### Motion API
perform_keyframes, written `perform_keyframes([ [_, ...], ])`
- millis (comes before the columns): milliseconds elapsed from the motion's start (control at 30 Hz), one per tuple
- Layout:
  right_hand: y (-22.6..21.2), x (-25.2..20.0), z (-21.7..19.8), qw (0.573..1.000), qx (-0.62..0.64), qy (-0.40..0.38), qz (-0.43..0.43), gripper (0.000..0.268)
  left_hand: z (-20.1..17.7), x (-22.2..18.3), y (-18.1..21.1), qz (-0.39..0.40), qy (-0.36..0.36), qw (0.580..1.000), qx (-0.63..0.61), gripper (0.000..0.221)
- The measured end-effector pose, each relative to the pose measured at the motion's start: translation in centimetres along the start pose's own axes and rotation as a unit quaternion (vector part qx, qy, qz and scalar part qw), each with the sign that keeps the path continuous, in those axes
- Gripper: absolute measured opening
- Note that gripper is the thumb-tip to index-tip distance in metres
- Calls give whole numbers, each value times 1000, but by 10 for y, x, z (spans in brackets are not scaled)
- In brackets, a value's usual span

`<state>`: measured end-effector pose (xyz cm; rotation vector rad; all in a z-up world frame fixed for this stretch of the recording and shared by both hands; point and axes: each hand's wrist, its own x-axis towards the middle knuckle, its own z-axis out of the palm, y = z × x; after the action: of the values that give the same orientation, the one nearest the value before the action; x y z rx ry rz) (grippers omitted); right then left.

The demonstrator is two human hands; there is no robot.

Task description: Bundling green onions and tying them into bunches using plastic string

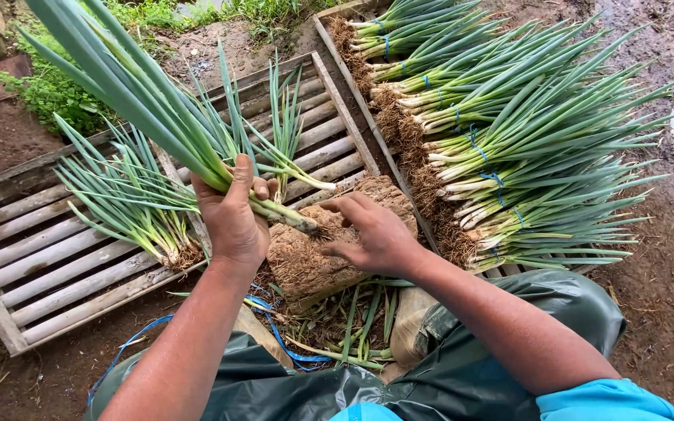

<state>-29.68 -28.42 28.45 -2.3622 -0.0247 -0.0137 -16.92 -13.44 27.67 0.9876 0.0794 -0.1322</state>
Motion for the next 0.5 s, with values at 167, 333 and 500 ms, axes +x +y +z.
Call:
perform_keyframes([
  [167,30,5,29,999,34,-17,11,39,9,-5,-3,-29,14,999,-39,24],
  [333,66,3,40,987,-103,-118,47,16,-6,10,1,-10,22,999,-36,21],
  [500,38,7,18,992,121,29,28,39,-11,16,-3,-2,32,997,-64,21],
])
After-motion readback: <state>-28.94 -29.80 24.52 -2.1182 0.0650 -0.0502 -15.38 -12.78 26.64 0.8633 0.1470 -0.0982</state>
